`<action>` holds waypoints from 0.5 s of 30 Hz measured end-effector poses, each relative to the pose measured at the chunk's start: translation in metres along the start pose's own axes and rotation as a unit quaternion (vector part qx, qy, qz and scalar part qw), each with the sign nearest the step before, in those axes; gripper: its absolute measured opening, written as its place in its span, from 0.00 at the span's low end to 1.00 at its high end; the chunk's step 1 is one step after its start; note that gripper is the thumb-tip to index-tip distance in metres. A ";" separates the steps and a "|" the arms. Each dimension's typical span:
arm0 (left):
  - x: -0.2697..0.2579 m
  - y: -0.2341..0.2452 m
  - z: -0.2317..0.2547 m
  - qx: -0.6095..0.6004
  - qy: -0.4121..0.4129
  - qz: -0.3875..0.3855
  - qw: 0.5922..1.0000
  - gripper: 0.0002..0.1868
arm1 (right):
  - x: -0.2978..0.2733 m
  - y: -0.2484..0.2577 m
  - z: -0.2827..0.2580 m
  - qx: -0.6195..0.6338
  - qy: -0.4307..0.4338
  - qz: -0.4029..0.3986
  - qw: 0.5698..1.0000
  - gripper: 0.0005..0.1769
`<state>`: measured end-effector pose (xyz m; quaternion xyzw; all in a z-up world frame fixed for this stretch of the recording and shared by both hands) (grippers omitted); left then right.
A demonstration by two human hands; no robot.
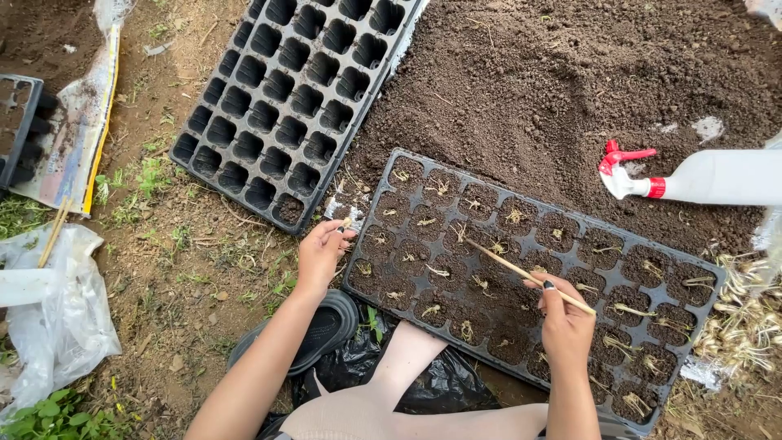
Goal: The person prepares a seed tray by using a stick to create holes in the soil and placing small sprouts into the individual cells by hand.
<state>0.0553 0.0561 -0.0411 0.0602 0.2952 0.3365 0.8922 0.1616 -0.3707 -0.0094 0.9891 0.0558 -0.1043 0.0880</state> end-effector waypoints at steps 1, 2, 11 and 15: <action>-0.002 -0.001 -0.001 -0.015 0.029 0.001 0.999 0.17 | 0.000 0.001 0.000 0.019 -0.016 0.007 1.000 0.14; -0.005 -0.001 -0.004 -0.030 0.060 0.003 0.998 0.19 | -0.001 0.002 -0.001 0.036 -0.031 0.012 0.999 0.14; -0.013 -0.003 0.003 -0.034 0.074 0.006 0.997 0.17 | -0.001 -0.001 0.013 0.059 0.019 0.003 0.998 0.14; -0.002 -0.002 -0.012 -0.040 -0.023 -0.001 0.999 0.14 | -0.001 -0.018 -0.003 0.070 0.021 0.042 0.996 0.15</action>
Point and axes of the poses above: each hand's wrist, its own x-axis towards the middle knuckle, its own y-axis out of the back of the hand, z = x × y, the point moved 9 cm from there along x, towards the middle knuckle, and after that the axes turned 2 degrees about x, right-handed, at the moved point
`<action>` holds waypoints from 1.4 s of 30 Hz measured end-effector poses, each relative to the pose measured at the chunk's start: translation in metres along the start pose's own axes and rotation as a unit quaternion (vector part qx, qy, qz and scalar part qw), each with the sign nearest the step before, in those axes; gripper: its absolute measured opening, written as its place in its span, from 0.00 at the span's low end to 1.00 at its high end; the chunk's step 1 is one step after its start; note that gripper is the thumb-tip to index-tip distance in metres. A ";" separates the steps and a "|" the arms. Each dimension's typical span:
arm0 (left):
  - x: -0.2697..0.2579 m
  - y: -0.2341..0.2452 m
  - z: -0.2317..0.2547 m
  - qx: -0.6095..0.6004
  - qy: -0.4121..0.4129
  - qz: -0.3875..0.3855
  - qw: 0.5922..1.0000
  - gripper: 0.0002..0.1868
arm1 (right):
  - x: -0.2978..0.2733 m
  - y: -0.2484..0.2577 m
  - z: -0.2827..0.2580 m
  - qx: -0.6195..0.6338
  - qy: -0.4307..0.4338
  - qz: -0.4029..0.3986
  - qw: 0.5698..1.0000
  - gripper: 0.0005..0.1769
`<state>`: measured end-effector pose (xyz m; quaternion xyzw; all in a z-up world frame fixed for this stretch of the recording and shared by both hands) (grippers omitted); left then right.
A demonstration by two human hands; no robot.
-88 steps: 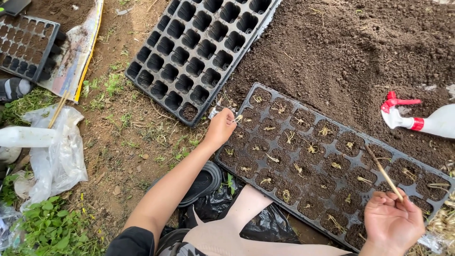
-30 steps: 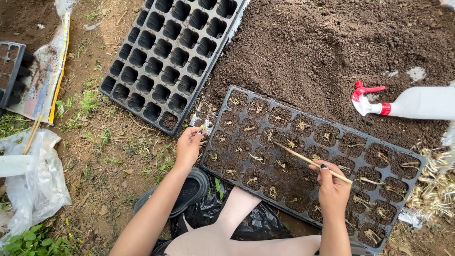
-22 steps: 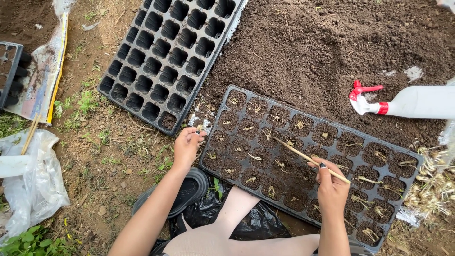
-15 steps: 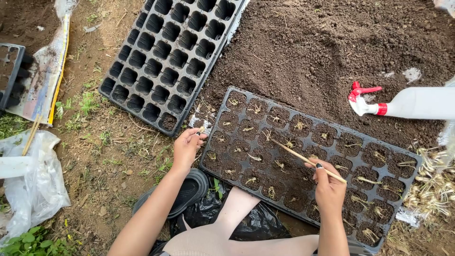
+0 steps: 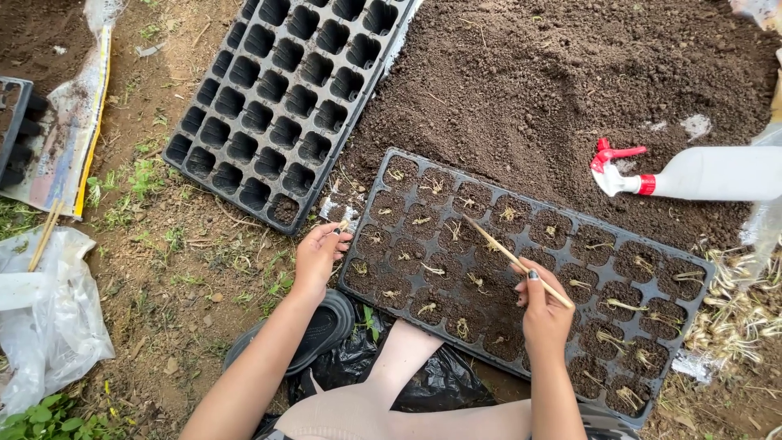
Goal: The person prepares a seed tray by using a stick to create holes in the soil and placing small sprouts into the individual cells by hand.
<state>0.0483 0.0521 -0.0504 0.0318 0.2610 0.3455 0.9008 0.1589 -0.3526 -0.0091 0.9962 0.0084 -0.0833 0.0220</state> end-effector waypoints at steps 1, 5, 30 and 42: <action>-0.001 0.000 0.001 0.000 0.004 0.001 1.000 0.14 | 0.001 -0.003 -0.002 0.008 -0.005 -0.002 1.000 0.15; 0.000 0.001 -0.002 -0.004 0.008 0.000 1.000 0.14 | 0.004 -0.012 0.004 0.026 -0.027 -0.010 0.999 0.15; 0.002 0.004 -0.002 -0.015 0.006 0.002 1.000 0.14 | 0.008 -0.011 0.011 0.056 -0.040 -0.006 0.998 0.14; 0.003 0.010 0.005 -0.025 0.027 0.010 0.999 0.15 | 0.003 -0.064 -0.008 -0.067 0.022 -0.055 0.996 0.18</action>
Point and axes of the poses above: each hand's wrist, its own x-axis towards the middle knuckle, its own y-axis out of the back of the hand, z = x × y, the point moved 9 cm from there along x, towards the middle knuckle, and after that the axes turned 2 degrees about x, right-handed, at the moved point
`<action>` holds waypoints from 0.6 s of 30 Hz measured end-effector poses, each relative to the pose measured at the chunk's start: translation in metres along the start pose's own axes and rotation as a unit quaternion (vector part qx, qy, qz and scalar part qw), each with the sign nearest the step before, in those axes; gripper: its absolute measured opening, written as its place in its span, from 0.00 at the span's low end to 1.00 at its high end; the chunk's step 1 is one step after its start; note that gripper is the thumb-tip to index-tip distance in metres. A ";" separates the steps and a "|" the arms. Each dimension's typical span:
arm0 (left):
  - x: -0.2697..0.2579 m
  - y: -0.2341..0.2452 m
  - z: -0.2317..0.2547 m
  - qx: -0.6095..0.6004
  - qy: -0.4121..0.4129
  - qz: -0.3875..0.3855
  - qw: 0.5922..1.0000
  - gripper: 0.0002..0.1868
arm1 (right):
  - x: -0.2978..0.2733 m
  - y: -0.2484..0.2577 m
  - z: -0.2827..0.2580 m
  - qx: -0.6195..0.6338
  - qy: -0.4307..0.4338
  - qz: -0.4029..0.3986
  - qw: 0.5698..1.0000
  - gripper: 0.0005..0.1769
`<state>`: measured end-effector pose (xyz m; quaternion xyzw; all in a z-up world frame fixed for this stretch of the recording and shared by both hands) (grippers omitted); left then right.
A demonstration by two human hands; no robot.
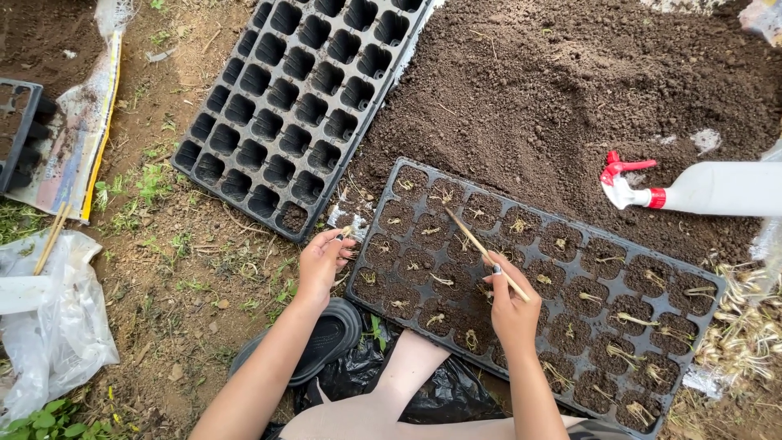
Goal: The person prepares a seed tray by using a stick to create holes in the soil and placing small sprouts into the individual cells by hand.
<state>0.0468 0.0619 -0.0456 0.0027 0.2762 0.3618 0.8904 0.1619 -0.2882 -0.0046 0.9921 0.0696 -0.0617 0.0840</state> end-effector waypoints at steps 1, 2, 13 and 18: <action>-0.001 0.001 0.002 -0.002 0.002 0.003 1.000 0.15 | 0.001 -0.002 0.003 0.004 0.001 0.003 1.000 0.18; -0.002 0.003 0.003 -0.004 0.004 0.006 1.000 0.15 | 0.003 -0.003 0.007 0.007 0.003 0.006 1.000 0.17; 0.002 0.018 0.006 -0.003 -0.003 0.011 1.000 0.15 | 0.002 0.002 -0.011 -0.015 0.019 0.040 0.999 0.18; 0.004 0.022 0.007 -0.005 0.000 0.008 1.000 0.16 | 0.024 0.009 -0.008 0.017 0.015 0.037 0.999 0.19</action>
Point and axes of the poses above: each hand's wrist, its own x-axis towards the middle knuckle, its own y-axis out of the back of the hand, z = x × y, the point moved 9 cm from there along x, towards the middle knuckle, and after that the axes turned 2 degrees about x, right-handed, at the moved point
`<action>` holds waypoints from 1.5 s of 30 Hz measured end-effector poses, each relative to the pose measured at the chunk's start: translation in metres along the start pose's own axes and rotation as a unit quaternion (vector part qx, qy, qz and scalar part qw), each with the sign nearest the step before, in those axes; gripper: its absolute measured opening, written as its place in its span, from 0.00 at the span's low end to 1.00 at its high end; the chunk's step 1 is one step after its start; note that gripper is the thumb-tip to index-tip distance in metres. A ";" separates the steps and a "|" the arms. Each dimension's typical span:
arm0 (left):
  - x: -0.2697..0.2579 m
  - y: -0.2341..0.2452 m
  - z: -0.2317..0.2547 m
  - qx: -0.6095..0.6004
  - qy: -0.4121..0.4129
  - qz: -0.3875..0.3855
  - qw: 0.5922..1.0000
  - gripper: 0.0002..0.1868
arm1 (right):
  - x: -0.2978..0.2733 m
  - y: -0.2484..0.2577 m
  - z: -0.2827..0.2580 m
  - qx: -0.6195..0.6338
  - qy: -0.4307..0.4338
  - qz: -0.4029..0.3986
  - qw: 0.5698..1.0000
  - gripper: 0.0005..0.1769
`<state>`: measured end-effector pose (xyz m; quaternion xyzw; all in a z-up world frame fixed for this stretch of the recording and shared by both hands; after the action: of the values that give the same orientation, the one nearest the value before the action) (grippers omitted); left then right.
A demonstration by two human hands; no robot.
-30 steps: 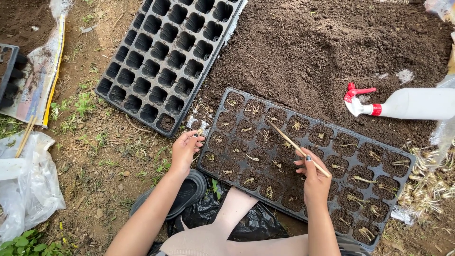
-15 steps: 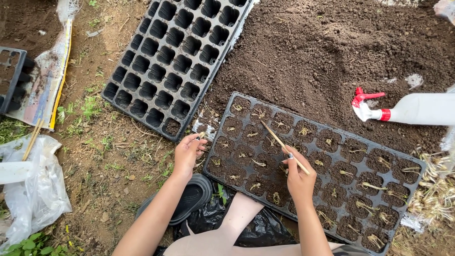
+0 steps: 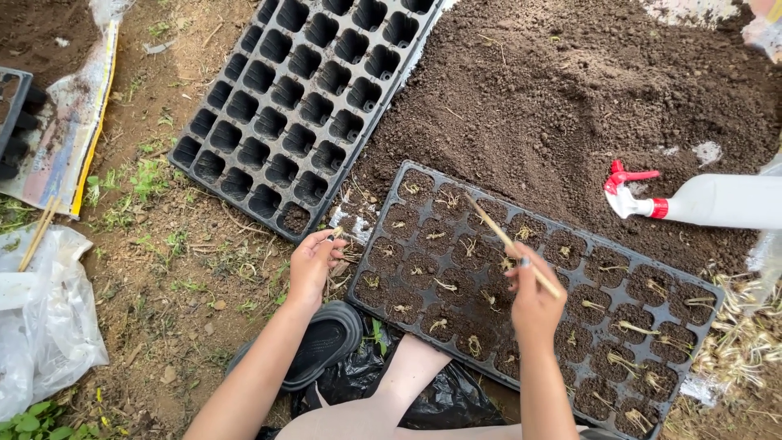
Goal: The person prepares a seed tray by using a stick to create holes in the soil and placing small sprouts into the individual cells by hand.
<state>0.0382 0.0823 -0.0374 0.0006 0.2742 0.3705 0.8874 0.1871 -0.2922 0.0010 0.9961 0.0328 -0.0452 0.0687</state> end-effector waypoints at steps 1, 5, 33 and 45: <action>-0.002 -0.001 0.004 0.005 0.007 0.001 1.000 0.16 | 0.009 0.000 -0.007 0.023 -0.035 0.007 0.999 0.18; -0.001 -0.005 0.006 -0.006 0.012 -0.002 1.000 0.17 | 0.048 -0.009 -0.015 0.098 -0.127 0.005 0.987 0.16; 0.004 -0.003 0.004 -0.027 0.014 0.000 1.000 0.16 | 0.085 -0.004 0.002 0.102 -0.133 0.017 0.986 0.14; 0.004 -0.006 0.003 -0.030 0.008 -0.004 1.000 0.16 | 0.077 -0.005 0.001 0.120 -0.137 0.035 0.983 0.14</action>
<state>0.0457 0.0812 -0.0379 -0.0299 0.2704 0.3753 0.8861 0.2630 -0.2824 -0.0082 0.9820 -0.0169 -0.1825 -0.0462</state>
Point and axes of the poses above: each hand's wrist, its own x-axis towards the middle knuckle, its own y-axis out of the back of the hand, z = x × y, the point moved 9 cm from there along x, towards the middle knuckle, and after that the axes turned 2 degrees about x, right-handed, at the moved point
